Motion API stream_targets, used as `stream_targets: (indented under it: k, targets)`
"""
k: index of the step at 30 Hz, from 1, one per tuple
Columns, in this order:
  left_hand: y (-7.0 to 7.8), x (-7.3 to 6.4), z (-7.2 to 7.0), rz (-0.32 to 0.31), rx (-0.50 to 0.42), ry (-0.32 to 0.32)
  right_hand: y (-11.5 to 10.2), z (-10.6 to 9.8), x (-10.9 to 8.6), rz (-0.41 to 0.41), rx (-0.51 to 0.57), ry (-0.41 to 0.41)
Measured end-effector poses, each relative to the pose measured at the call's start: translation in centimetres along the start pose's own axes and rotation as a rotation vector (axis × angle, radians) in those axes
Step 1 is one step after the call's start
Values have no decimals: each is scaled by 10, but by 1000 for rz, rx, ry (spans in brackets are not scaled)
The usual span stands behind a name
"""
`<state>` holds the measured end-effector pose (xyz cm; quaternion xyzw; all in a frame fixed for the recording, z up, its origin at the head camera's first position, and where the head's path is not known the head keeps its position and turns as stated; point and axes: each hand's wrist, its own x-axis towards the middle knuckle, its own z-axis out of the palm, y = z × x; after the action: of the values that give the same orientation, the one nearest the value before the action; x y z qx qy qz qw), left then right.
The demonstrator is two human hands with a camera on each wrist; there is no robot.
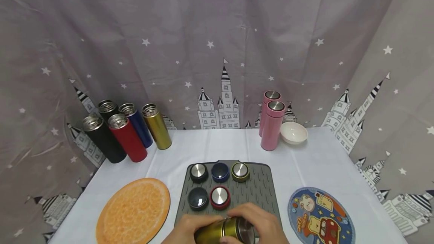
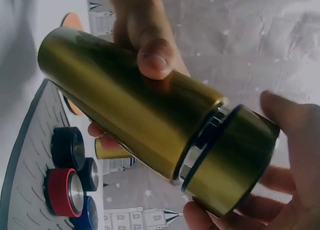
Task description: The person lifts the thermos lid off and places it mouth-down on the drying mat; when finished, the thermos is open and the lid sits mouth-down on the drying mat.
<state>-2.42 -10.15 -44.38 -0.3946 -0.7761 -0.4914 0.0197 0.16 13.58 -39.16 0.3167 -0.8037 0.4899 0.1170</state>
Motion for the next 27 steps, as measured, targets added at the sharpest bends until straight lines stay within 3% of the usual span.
stream_targets:
  k: [5, 8, 11, 16, 21, 25, 27]
  targets:
    - [3, 0, -2, -46, 78, 26, -3, 0, 2, 281, -4, -79]
    - [5, 1, -5, -97, 97, 30, -1, -3, 3, 348, 43, -138]
    - [7, 2, -6, -134, 64, 20, 0, -4, 4, 283, 75, -152]
    - [6, 1, -10, -146, -15, -1, 2, -6, 4, 58, 92, -133]
    - [3, -3, -19, -233, -155, -55, 2, -13, 5, -86, 58, -87]
    - [1, -10, -29, -284, -198, -46, 4, -21, 3, -8, -33, 10]
    - [1, -12, -34, -297, -160, -17, 6, -22, 1, 62, -99, 64]
